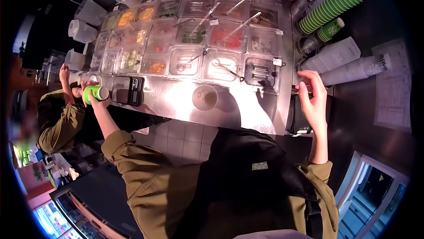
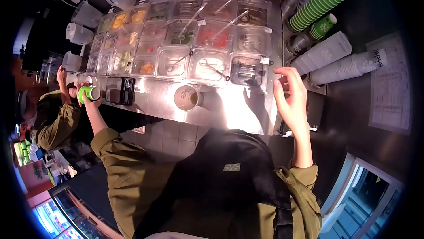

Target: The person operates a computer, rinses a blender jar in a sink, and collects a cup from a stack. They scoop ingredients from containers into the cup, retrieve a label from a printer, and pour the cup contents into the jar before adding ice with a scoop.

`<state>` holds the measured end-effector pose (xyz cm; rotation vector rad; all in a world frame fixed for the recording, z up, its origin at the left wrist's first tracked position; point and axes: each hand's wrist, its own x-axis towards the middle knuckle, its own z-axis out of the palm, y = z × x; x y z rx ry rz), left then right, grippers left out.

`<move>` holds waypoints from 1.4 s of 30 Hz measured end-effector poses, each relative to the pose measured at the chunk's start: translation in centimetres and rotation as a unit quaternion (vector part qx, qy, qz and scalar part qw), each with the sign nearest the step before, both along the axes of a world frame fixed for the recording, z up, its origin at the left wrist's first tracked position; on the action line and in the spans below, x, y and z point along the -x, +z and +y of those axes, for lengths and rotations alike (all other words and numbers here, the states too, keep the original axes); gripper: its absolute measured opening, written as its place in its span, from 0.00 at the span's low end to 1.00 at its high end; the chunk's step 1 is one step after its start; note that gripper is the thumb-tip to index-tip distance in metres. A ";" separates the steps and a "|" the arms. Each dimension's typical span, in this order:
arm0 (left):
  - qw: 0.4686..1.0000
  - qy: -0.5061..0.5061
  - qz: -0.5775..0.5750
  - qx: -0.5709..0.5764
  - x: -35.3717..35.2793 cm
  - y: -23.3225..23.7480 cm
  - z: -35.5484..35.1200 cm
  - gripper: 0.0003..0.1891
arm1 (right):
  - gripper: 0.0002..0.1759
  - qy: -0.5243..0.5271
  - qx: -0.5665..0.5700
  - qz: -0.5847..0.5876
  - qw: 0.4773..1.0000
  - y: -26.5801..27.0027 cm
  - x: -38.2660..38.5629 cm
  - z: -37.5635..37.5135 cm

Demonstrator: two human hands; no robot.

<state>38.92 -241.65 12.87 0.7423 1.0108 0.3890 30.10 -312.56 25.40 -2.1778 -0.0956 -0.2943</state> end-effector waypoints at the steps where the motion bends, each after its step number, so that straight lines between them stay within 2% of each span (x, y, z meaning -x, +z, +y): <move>1: 1.000 -0.004 -0.015 -0.003 0.0 -0.7 1.0 0.24 | 0.09 -0.007 0.004 0.000 1.000 0.0 -0.3 0.3; 6: 0.994 -0.057 -0.076 -0.059 -0.7 -1.5 2.7 0.22 | 0.09 -0.018 -0.013 0.019 1.000 -1.0 -1.5 0.9; 11: 0.993 0.022 0.087 -0.077 -2.0 2.0 2.4 0.19 | 0.09 -0.023 -0.029 0.039 0.999 -2.3 -3.0 0.7; 14: 0.984 0.038 0.112 -0.136 -1.4 1.8 -0.1 0.20 | 0.09 -0.038 -0.030 0.069 0.996 -5.8 -4.8 -0.3; 16: 0.963 -0.028 0.082 -0.255 0.0 0.4 -4.9 0.20 | 0.08 -0.044 -0.022 0.100 0.994 -9.7 -6.6 -1.4; 19: 0.892 -0.228 0.044 -0.388 4.3 -3.0 -16.1 0.21 | 0.09 -0.053 0.022 0.088 0.995 -15.5 -10.5 -3.4; 21: 0.839 -0.368 0.037 -0.400 7.7 -5.7 -23.2 0.21 | 0.09 -0.036 0.079 0.072 0.994 -19.0 -14.4 -4.6; 22: 0.810 -0.431 0.030 -0.397 9.3 -7.0 -26.6 0.22 | 0.09 -0.023 0.146 0.062 0.987 -20.6 -16.4 -4.8; 23: 0.779 -0.468 0.054 -0.414 9.9 -8.3 -29.4 0.33 | 0.09 -0.008 0.213 0.050 0.976 -21.9 -18.3 -5.0; 25: 0.735 -0.514 -0.055 -0.439 11.7 -8.7 -34.6 0.45 | 0.12 0.024 0.293 0.012 0.956 -24.9 -21.5 -4.9; 28: 0.815 -0.441 -0.057 -0.372 11.9 -8.9 -39.3 0.55 | 0.12 0.069 0.399 0.041 0.913 -27.4 -24.2 -4.9; 31: 0.803 -0.403 -0.083 -0.431 11.2 -9.1 -40.9 0.56 | 0.13 0.100 0.428 0.025 0.898 -27.8 -25.3 -5.4; 35: 0.682 -0.422 -0.034 -0.596 10.8 -9.7 -41.1 0.51 | 0.12 0.132 0.427 0.032 0.894 -27.5 -24.8 -6.3; 37: 0.707 -0.414 -0.035 -0.572 10.5 -10.0 -41.3 0.47 | 0.11 0.131 0.423 0.032 0.896 -27.3 -25.0 -6.6; 38: 0.724 -0.414 -0.040 -0.550 10.7 -10.0 -41.3 0.46 | 0.11 0.144 0.383 0.015 0.912 -27.1 -25.1 -6.9; 40: 0.749 -0.400 -0.044 -0.526 10.6 -10.1 -41.4 0.44 | 0.12 0.023 0.376 -0.036 0.926 -25.8 -26.6 -7.9; 41: 0.746 -0.412 -0.025 -0.523 10.6 -10.1 -41.4 0.43 | 0.13 -0.035 0.369 -0.061 0.927 -25.0 -27.4 -8.5; 42: 0.742 -0.422 -0.004 -0.520 10.8 -10.1 -41.3 0.42 | 0.15 -0.105 0.416 -0.037 0.902 -23.6 -28.0 -9.1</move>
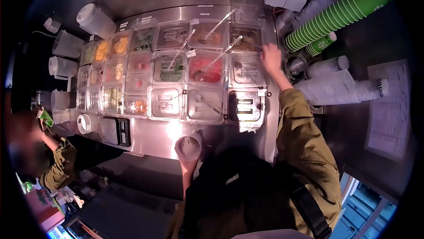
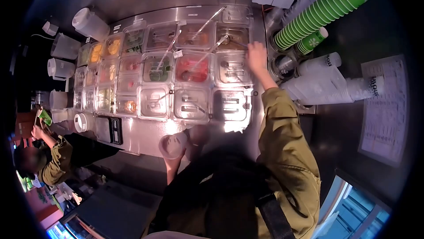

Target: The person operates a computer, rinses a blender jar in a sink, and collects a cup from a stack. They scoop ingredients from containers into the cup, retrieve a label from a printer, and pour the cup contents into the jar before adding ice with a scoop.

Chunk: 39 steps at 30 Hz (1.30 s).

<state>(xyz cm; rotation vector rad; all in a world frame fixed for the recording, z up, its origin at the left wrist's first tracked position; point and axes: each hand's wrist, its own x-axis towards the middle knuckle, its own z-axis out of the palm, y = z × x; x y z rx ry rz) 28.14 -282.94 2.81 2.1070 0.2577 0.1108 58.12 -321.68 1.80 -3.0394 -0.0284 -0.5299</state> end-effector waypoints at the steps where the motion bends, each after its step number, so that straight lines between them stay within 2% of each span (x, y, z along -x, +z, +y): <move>1: 1.000 0.001 0.023 -0.009 -0.2 0.6 -0.1 0.42 | 0.13 -0.038 0.045 0.003 0.998 -0.3 -0.9 -1.3; 3: 0.999 0.007 0.035 0.021 -0.6 1.7 -0.6 0.41 | 0.11 -0.081 0.104 0.100 0.986 -1.5 -1.9 -3.5; 5: 0.999 0.009 0.039 0.012 -0.6 2.1 -0.9 0.40 | 0.10 -0.123 -0.012 0.271 0.955 -1.8 -3.7 -4.8; 8: 1.000 -0.012 0.020 0.000 -0.9 1.4 -1.1 0.43 | 0.09 -0.059 -0.155 0.253 0.953 -0.1 -3.5 -4.6; 12: 0.998 -0.055 -0.012 -0.041 -1.3 1.4 -1.1 0.45 | 0.11 -0.078 -0.068 0.220 0.970 3.7 -2.8 -2.8; 16: 0.995 -0.064 -0.067 -0.039 -2.6 2.7 -1.7 0.46 | 0.09 -0.063 -0.009 0.250 0.966 6.0 -2.9 -0.4; 20: 0.997 -0.078 -0.001 -0.008 -2.6 4.1 -1.6 0.45 | 0.09 -0.056 0.025 0.255 0.965 4.4 -3.6 1.7; 26: 0.998 -0.050 -0.001 0.035 -2.7 5.6 -1.9 0.43 | 0.08 -0.031 -0.016 0.252 0.967 3.3 -2.5 2.3; 32: 0.997 -0.052 0.032 0.052 -2.5 5.4 -1.6 0.41 | 0.10 0.033 0.017 0.283 0.958 5.0 -3.2 2.9; 38: 0.997 -0.050 0.027 0.061 -2.8 5.2 -1.9 0.41 | 0.08 0.048 -0.033 0.306 0.950 5.8 -6.4 1.2; 39: 0.997 -0.052 0.029 0.055 -2.9 5.1 -1.8 0.41 | 0.08 0.024 -0.095 0.339 0.936 5.2 -7.0 0.4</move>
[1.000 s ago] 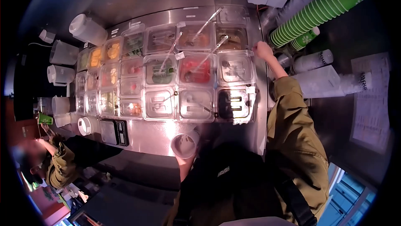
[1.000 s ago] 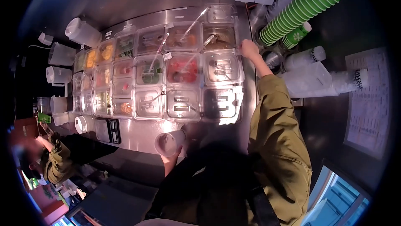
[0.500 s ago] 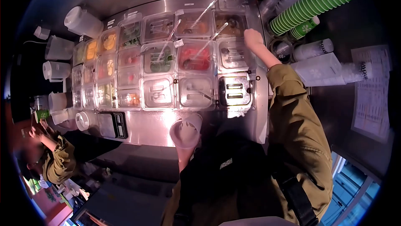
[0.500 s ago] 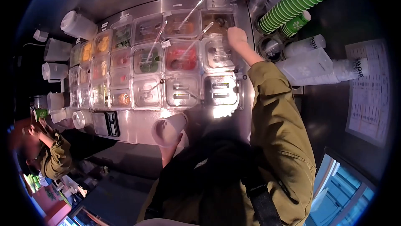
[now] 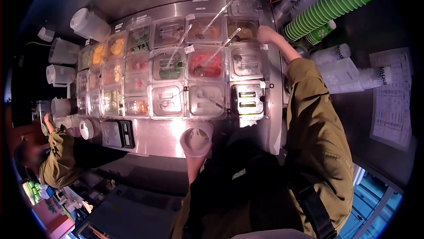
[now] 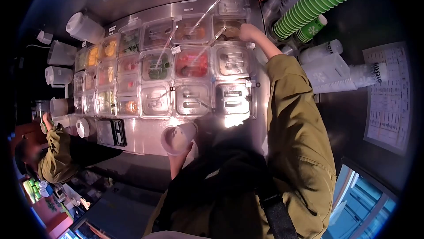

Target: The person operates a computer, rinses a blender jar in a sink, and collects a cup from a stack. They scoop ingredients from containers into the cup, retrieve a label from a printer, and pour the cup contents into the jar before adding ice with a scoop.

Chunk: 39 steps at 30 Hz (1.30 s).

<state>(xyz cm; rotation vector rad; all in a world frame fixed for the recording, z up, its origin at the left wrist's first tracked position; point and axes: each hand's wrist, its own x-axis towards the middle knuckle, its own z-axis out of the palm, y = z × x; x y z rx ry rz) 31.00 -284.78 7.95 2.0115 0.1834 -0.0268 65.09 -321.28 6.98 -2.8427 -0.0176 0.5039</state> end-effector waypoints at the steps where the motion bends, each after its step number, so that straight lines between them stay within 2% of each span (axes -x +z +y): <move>1: 1.000 -0.003 0.002 -0.006 -0.1 0.0 0.0 0.42 | 0.08 -0.040 -0.051 0.040 0.997 -0.8 -0.4 -1.0; 4: 1.000 -0.002 0.003 0.005 -0.4 0.4 -0.3 0.42 | 0.08 -0.158 -0.182 0.146 0.960 -2.2 0.6 -3.5; 8: 1.000 -0.022 0.014 0.011 -0.7 -0.7 -0.3 0.42 | 0.11 -0.305 -0.391 0.213 0.842 -4.0 4.7 -4.9; 9: 0.999 -0.025 0.001 0.020 -1.1 0.1 -0.6 0.42 | 0.11 -0.326 -0.414 0.200 0.826 -5.9 5.1 -5.0; 12: 0.997 -0.033 -0.074 0.006 -2.9 0.8 -1.3 0.42 | 0.10 -0.386 -0.509 0.183 0.747 -7.0 7.1 -4.0; 15: 0.994 -0.016 -0.105 0.004 -4.6 0.7 -1.6 0.42 | 0.11 -0.396 -0.542 0.149 0.726 -7.7 9.0 -3.4; 16: 0.993 -0.032 -0.116 -0.019 -5.4 1.5 -1.7 0.50 | 0.10 -0.416 -0.557 0.138 0.706 -7.6 9.7 -3.5; 18: 0.992 -0.030 -0.126 0.004 -6.8 1.7 -1.8 0.45 | 0.09 -0.399 -0.546 0.107 0.729 -7.2 11.1 -3.6; 20: 0.989 -0.045 -0.141 -0.026 -8.2 1.7 -1.8 0.42 | 0.07 -0.407 -0.552 0.098 0.721 -7.2 12.2 -3.7; 29: 0.987 -0.088 -0.132 -0.011 -13.3 4.2 -5.3 0.41 | 0.06 -0.407 -0.525 0.020 0.748 -3.6 15.7 -4.0; 32: 0.990 -0.108 -0.081 0.027 -16.8 3.6 -7.7 0.40 | 0.05 -0.413 -0.530 -0.009 0.741 -2.3 16.5 -4.1; 33: 0.988 -0.115 -0.095 0.040 -18.1 1.9 -8.4 0.38 | 0.05 -0.414 -0.534 -0.017 0.737 -1.3 16.8 -4.0; 36: 0.977 -0.156 -0.147 -0.008 -22.4 1.5 -12.0 0.37 | 0.05 -0.406 -0.548 -0.024 0.731 2.4 17.8 -3.8; 39: 0.965 -0.195 -0.166 0.049 -25.8 0.4 -15.0 0.38 | 0.05 -0.389 -0.536 -0.044 0.748 6.6 19.0 -3.5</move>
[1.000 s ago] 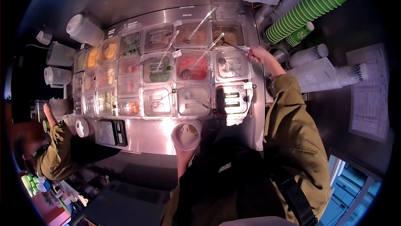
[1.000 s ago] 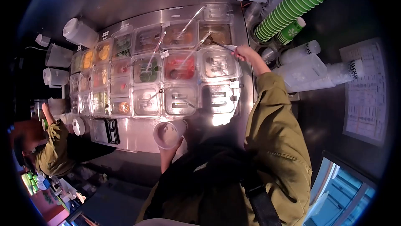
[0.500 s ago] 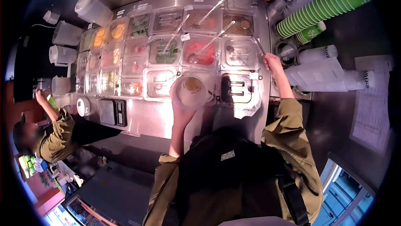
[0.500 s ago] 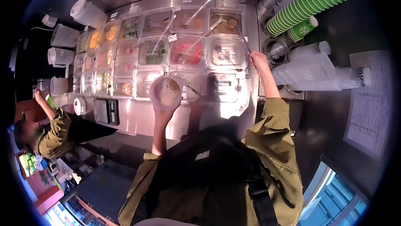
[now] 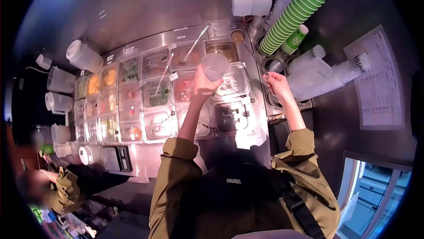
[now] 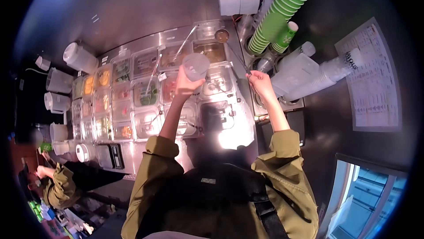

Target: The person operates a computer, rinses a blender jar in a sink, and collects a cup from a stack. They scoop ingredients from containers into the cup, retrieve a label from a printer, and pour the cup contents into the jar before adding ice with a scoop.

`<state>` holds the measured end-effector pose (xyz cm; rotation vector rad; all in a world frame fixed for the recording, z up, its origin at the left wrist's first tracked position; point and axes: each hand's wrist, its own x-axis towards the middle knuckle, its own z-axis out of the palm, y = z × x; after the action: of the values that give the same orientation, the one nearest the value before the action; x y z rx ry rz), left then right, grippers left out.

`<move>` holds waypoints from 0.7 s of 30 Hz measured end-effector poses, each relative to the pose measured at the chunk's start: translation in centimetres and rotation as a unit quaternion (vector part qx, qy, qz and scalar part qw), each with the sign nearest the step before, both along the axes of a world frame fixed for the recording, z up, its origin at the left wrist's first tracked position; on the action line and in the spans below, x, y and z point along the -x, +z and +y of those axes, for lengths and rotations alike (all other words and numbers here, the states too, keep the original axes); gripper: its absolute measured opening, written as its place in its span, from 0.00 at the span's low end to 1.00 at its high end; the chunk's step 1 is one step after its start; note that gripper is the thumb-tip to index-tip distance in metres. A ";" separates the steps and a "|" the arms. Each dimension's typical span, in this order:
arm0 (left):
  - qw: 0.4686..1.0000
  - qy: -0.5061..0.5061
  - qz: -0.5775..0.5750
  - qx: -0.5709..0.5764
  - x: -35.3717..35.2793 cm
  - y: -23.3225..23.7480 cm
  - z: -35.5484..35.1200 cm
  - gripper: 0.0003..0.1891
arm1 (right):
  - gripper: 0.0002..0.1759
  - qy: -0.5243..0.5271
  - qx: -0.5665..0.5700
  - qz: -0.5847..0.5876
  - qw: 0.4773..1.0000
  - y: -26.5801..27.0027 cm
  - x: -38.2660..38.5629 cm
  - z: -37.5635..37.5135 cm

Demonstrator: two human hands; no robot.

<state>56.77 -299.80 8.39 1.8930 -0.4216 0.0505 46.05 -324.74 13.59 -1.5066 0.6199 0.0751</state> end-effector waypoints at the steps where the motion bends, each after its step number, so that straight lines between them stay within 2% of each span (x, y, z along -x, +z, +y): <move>1: 1.000 -0.008 0.007 0.006 -0.8 0.2 -1.0 0.39 | 0.05 0.003 0.009 -0.009 1.000 1.3 0.4 0.1; 2: 0.999 -0.006 0.040 0.001 -1.3 0.2 -1.9 0.39 | 0.06 0.015 0.027 -0.030 0.999 2.3 0.9 0.1; 4: 0.999 -0.027 0.023 0.012 -2.9 0.1 -3.2 0.39 | 0.07 0.038 0.061 -0.068 0.995 3.7 1.9 0.1; 7: 0.999 -0.038 0.038 0.001 -3.6 1.8 -4.1 0.40 | 0.08 0.044 0.229 -0.172 0.957 5.0 3.4 1.1; 8: 0.998 -0.042 0.050 -0.004 -3.9 2.3 -4.1 0.41 | 0.09 0.041 0.323 -0.135 0.936 6.5 4.3 1.8; 9: 0.997 -0.046 0.060 -0.009 -4.2 2.5 -4.1 0.41 | 0.10 0.055 0.429 -0.159 0.887 7.3 4.9 2.0; 11: 0.997 -0.055 0.055 0.012 -4.4 2.8 -4.0 0.42 | 0.13 0.085 0.621 -0.201 0.753 8.2 5.7 2.3; 12: 0.997 -0.058 0.050 0.026 -4.2 3.2 -3.9 0.41 | 0.18 0.091 0.654 -0.199 0.724 8.5 6.3 2.4; 16: 0.996 -0.060 0.039 0.044 -3.9 4.1 -3.3 0.42 | 0.21 0.072 0.692 -0.239 0.678 8.4 7.0 2.3; 19: 0.997 -0.057 0.017 0.040 -3.8 3.8 -3.1 0.42 | 0.18 0.089 0.681 -0.235 0.687 7.9 7.5 1.7; 21: 0.996 -0.063 0.024 0.062 -3.5 3.4 -2.7 0.42 | 0.14 0.070 0.477 -0.204 0.852 7.1 7.4 1.7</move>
<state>60.27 -302.53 11.80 1.7380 -0.4944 -0.0513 38.69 -323.06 20.69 -2.4380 0.1700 -0.5081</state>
